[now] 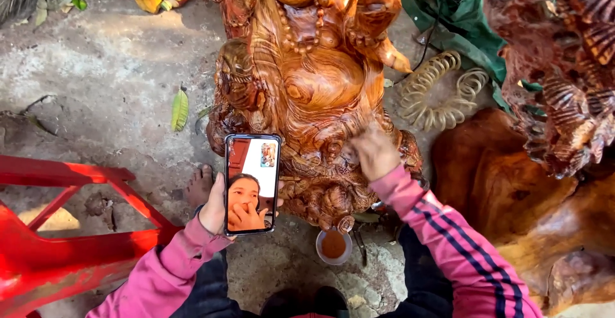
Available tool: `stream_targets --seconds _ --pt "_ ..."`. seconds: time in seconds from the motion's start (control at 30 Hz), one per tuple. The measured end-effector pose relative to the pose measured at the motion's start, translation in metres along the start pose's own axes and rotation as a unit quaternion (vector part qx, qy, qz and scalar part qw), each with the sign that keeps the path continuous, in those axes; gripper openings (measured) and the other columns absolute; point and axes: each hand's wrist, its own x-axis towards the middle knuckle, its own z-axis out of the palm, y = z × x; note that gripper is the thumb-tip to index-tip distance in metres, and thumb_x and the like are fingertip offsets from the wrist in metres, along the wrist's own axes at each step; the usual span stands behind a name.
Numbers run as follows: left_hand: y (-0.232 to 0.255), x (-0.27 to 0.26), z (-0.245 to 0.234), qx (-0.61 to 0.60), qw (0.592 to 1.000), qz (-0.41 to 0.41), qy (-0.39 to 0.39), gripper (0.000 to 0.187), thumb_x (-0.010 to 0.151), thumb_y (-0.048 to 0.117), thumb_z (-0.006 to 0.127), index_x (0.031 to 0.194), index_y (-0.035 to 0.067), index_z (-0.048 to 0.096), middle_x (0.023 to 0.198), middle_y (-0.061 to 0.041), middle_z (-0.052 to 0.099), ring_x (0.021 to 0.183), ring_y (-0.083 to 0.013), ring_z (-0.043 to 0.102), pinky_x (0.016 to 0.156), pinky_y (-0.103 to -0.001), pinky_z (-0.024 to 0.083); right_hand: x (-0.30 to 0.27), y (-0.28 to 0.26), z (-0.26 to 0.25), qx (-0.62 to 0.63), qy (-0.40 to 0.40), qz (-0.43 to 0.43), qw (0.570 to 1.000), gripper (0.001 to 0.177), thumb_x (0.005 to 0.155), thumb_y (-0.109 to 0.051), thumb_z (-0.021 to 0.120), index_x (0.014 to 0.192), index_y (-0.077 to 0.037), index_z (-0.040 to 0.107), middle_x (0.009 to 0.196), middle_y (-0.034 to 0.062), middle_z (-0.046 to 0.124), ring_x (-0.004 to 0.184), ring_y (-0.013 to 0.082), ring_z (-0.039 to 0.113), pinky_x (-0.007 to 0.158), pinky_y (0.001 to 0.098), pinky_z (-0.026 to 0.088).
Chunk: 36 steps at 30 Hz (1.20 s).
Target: Sanding a large wooden carving while holding a smartphone
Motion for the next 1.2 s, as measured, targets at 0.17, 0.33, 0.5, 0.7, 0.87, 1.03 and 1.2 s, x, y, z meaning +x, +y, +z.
stream_targets --seconds 0.17,0.33,0.5,0.7,0.87,1.03,1.2 --pt "-0.001 0.002 -0.001 0.03 0.999 0.015 -0.004 0.096 0.093 0.081 0.04 0.163 0.016 0.029 0.156 -0.02 0.046 0.131 -0.0466 0.054 0.108 -0.062 0.045 0.027 0.012 0.037 -0.014 0.104 -0.009 0.994 0.008 0.093 -0.014 0.071 0.097 -0.018 0.076 0.098 -0.0008 0.069 0.089 0.024 0.069 0.082 0.0357 0.057" --pt "0.003 -0.01 0.002 0.076 0.994 0.039 0.067 0.095 0.093 0.079 0.039 0.161 0.014 0.032 0.148 -0.026 0.052 0.125 -0.0495 0.059 0.099 -0.06 0.052 0.013 -0.001 0.017 -0.015 0.096 0.001 0.995 0.011 0.091 -0.011 0.071 0.097 -0.019 0.076 0.096 -0.0002 0.068 0.087 0.0236 0.069 0.082 0.0352 0.057" --pt "0.001 -0.011 -0.009 0.02 0.999 0.019 0.032 0.1 0.09 0.083 0.043 0.161 0.015 0.032 0.151 -0.026 0.05 0.131 -0.0542 0.053 0.103 -0.066 0.049 0.03 -0.006 0.016 0.006 0.12 0.02 0.993 0.007 0.094 -0.009 0.072 0.095 -0.015 0.077 0.093 0.0023 0.072 0.086 0.0245 0.07 0.081 0.0347 0.057" --pt "0.007 -0.006 -0.013 0.01 0.999 0.039 0.002 0.094 0.095 0.075 0.039 0.166 0.016 0.02 0.159 -0.032 0.036 0.132 -0.0553 0.051 0.104 -0.058 0.053 0.017 0.005 0.033 -0.016 0.117 0.001 0.993 0.006 0.095 -0.016 0.073 0.097 -0.018 0.078 0.097 -0.0016 0.072 0.091 0.0222 0.069 0.084 0.0336 0.056" --pt "0.002 0.01 -0.005 -0.006 0.999 0.009 -0.034 0.102 0.09 0.076 0.051 0.165 0.012 0.025 0.151 -0.026 0.049 0.129 -0.0458 0.056 0.112 -0.054 0.047 0.03 0.006 0.029 -0.02 0.123 -0.022 0.992 0.009 0.091 -0.009 0.074 0.095 -0.016 0.076 0.094 -0.0012 0.07 0.086 0.0222 0.07 0.079 0.0332 0.058" --pt "0.001 0.004 -0.038 -0.127 0.953 0.043 0.272 0.073 0.081 0.075 0.073 0.107 0.007 0.074 0.095 -0.012 0.072 0.064 -0.0174 0.065 0.037 -0.02 0.041 0.021 0.001 0.027 -0.03 0.129 -0.048 0.99 0.007 0.091 -0.008 0.074 0.092 -0.014 0.076 0.09 0.0006 0.068 0.082 0.0227 0.068 0.078 0.0332 0.057" --pt "-0.002 0.006 -0.068 0.097 0.969 0.12 0.191 0.069 0.11 0.056 0.033 0.136 -0.002 0.06 0.122 -0.018 0.071 0.09 -0.0211 0.071 0.066 -0.025 0.057 0.022 0.01 0.033 -0.018 0.116 -0.024 0.993 0.011 0.093 -0.004 0.074 0.096 -0.013 0.078 0.091 0.0026 0.07 0.083 0.0255 0.068 0.078 0.0369 0.057"
